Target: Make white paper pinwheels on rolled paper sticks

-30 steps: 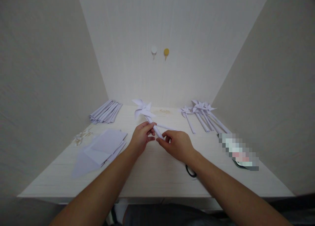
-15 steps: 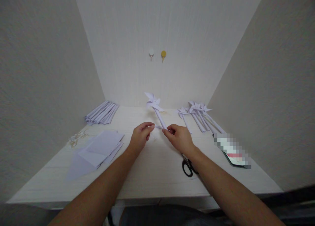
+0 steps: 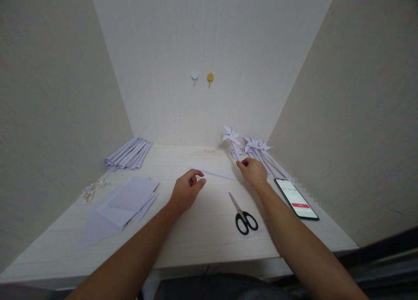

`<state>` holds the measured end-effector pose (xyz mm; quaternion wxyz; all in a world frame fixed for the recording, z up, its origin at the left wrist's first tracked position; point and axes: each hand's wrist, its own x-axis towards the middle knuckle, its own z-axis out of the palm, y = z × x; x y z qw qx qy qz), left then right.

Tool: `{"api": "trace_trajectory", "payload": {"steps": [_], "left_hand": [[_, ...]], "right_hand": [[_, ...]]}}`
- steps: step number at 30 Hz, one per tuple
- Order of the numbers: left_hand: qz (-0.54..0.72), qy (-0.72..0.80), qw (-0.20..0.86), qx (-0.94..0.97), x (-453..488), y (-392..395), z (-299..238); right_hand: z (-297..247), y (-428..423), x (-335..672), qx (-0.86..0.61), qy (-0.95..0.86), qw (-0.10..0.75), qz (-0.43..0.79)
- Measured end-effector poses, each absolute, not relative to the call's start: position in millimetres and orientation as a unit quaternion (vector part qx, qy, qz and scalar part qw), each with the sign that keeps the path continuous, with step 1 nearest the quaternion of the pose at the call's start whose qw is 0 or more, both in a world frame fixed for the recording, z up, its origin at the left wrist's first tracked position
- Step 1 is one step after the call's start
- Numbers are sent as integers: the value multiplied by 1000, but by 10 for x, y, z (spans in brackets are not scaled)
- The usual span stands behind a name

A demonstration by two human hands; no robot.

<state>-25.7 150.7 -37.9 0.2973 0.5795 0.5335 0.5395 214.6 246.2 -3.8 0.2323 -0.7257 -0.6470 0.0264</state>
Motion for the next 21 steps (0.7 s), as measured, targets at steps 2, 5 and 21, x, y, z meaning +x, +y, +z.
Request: {"api": "trace_trajectory", "payload": {"steps": [2,5,21], "left_hand": [[539,534,295,581,-258,1508,-377],[539,534,294,582,-260,1509,-380],[538,538,294,579,-253,1513,-361]], "right_hand": [[-45,2522,2217,-745,-630,218,22],[-75,2603,2277,-763,-614,202,17],[-156,2714,2350,-786,-599,155,20]]}}
